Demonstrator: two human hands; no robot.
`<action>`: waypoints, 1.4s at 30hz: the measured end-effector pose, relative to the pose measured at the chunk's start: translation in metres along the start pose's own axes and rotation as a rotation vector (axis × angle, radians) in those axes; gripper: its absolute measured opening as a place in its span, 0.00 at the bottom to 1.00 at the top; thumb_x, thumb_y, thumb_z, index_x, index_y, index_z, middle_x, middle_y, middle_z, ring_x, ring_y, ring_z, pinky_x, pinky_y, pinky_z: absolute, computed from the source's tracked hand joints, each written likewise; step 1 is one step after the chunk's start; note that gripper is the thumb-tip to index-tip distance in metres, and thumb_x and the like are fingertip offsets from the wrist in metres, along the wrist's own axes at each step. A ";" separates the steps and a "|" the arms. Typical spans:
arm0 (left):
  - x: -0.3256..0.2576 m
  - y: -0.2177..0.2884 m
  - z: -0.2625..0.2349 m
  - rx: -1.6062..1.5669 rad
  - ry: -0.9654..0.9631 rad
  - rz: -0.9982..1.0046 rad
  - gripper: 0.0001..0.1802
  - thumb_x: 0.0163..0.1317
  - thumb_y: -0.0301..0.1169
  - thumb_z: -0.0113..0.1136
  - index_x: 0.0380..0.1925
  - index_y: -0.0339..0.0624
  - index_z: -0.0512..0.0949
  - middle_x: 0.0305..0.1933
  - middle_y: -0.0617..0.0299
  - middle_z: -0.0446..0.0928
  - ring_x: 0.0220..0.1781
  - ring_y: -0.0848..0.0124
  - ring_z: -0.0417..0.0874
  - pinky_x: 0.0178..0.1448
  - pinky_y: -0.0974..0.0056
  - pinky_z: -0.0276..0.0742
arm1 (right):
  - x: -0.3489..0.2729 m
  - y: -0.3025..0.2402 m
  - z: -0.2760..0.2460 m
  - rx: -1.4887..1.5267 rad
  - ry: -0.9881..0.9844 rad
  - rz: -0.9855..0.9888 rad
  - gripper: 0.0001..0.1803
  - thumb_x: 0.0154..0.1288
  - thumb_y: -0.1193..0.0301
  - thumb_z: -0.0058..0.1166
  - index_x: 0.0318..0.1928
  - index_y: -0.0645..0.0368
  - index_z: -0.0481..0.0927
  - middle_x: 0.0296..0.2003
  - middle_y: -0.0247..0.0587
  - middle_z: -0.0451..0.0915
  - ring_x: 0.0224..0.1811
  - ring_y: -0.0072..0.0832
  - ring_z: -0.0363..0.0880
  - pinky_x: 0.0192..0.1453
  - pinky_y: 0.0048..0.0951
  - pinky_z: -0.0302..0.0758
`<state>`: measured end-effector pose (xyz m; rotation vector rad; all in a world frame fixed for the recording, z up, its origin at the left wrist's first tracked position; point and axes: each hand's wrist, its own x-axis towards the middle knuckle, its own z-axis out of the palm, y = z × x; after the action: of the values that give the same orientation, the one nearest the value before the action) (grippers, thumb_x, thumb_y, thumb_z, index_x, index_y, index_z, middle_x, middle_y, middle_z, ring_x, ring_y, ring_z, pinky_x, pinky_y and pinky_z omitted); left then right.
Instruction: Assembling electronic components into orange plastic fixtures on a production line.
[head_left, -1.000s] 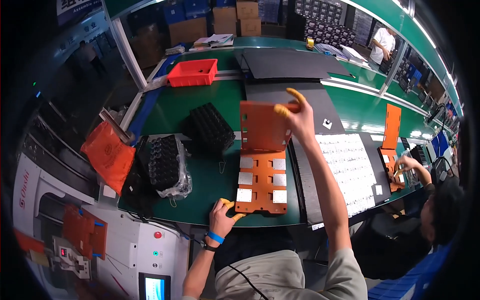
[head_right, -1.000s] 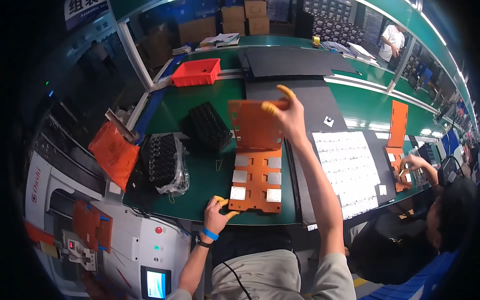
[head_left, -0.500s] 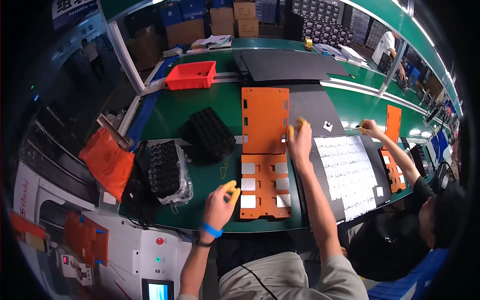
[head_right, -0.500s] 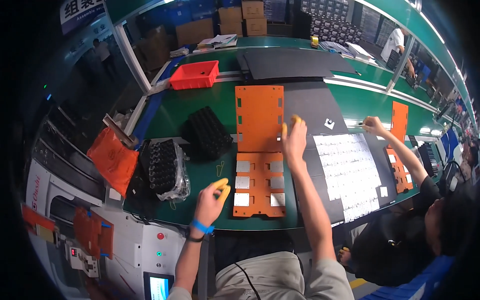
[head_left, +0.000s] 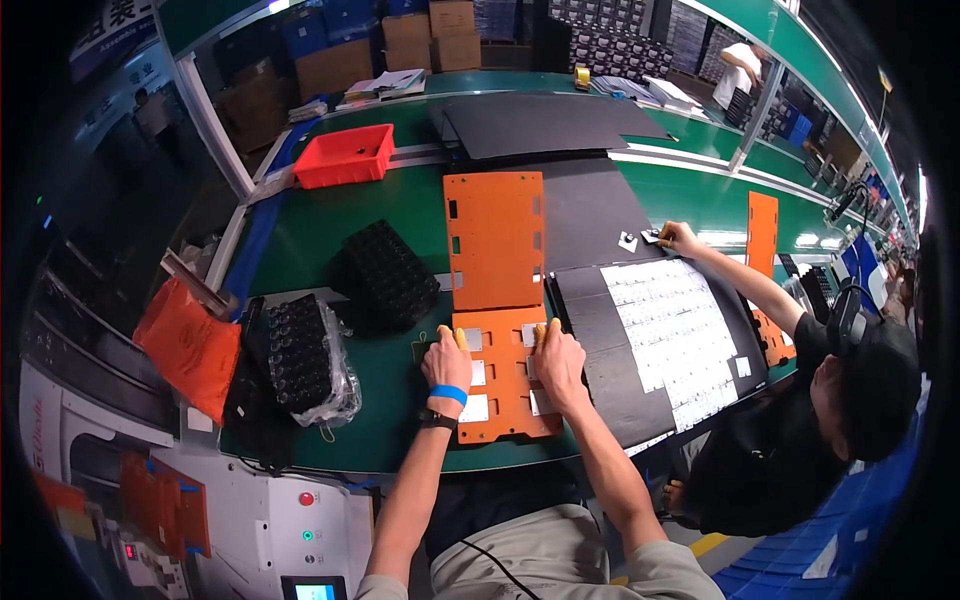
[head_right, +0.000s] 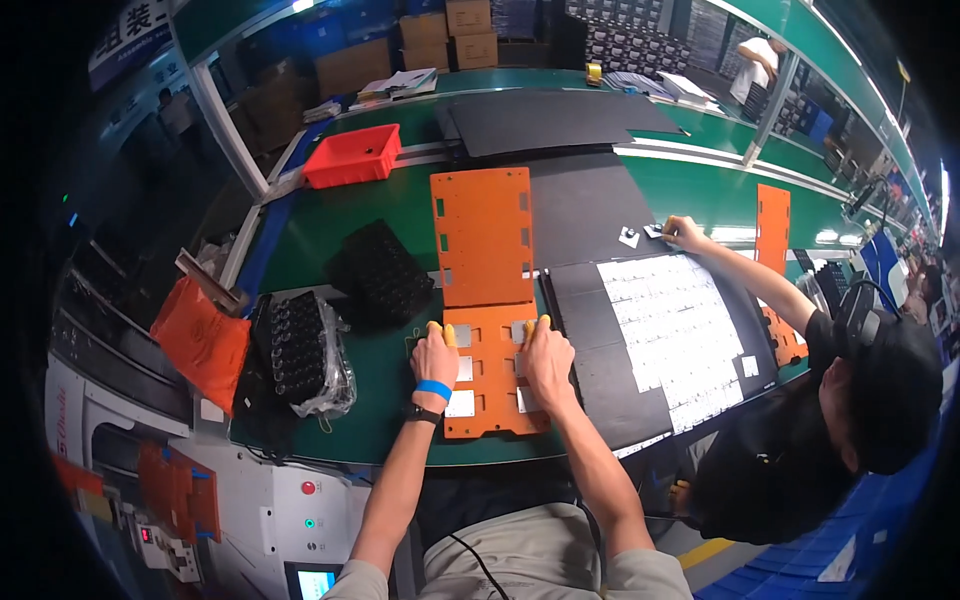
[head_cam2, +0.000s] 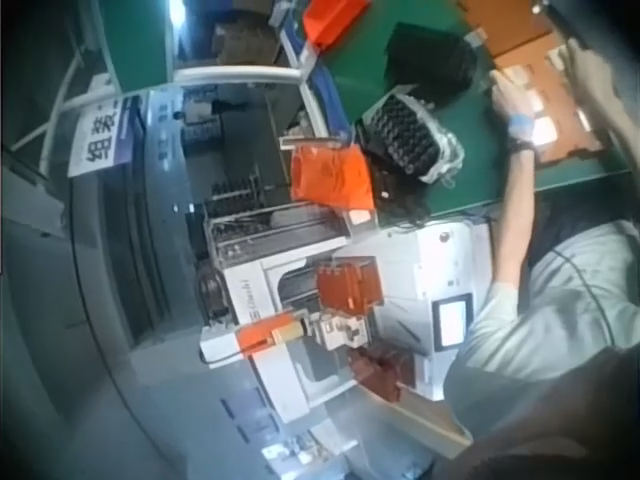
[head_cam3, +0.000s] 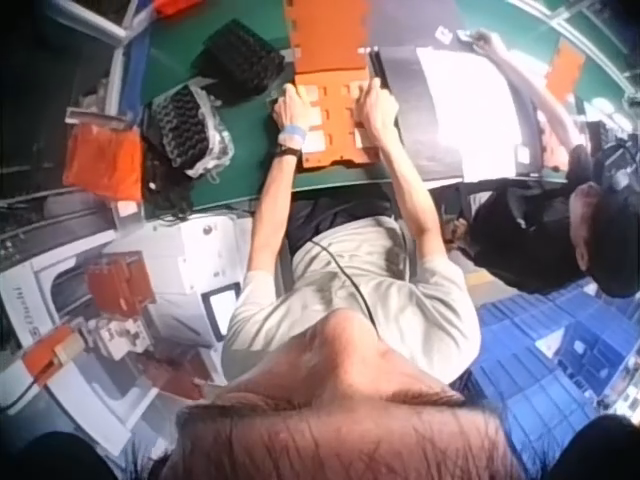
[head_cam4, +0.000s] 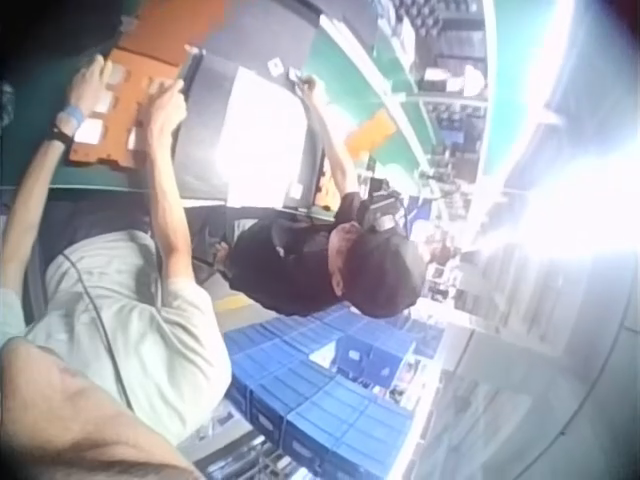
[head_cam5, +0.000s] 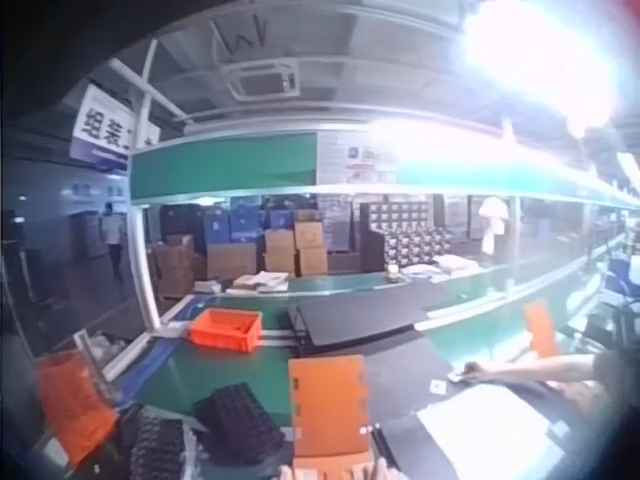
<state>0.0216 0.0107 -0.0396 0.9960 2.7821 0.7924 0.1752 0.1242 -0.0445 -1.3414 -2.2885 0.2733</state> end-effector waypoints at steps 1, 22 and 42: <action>0.001 0.000 0.002 0.024 0.022 0.002 0.18 0.74 0.39 0.49 0.50 0.32 0.73 0.33 0.41 0.82 0.38 0.45 0.85 0.39 0.45 0.80 | 0.002 0.001 -0.001 0.019 -0.007 -0.007 0.12 0.70 0.67 0.49 0.37 0.66 0.75 0.23 0.58 0.81 0.26 0.57 0.82 0.30 0.53 0.78; 0.013 -0.010 -0.007 -1.138 -0.247 -0.161 0.14 0.75 0.35 0.50 0.42 0.33 0.77 0.29 0.60 0.76 0.29 0.68 0.77 0.33 0.63 0.74 | 0.312 0.112 0.084 -0.881 0.183 -0.535 0.04 0.65 0.69 0.51 0.32 0.48 0.77 0.23 0.29 0.81 0.28 0.24 0.84 0.28 0.27 0.77; -0.026 0.023 -0.030 -1.926 -2.135 -0.549 0.31 0.77 0.48 0.40 0.62 0.28 0.66 0.29 0.61 0.69 0.23 0.77 0.66 0.26 0.70 0.63 | 0.061 -0.052 -0.137 0.390 -0.672 -1.235 0.12 0.61 0.65 0.59 0.30 0.61 0.75 0.23 0.48 0.78 0.28 0.46 0.81 0.32 0.44 0.75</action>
<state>0.0477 -0.0036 -0.0046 0.0536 -0.0847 0.7771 0.1776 0.1417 0.1129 0.5393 -2.8777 0.7255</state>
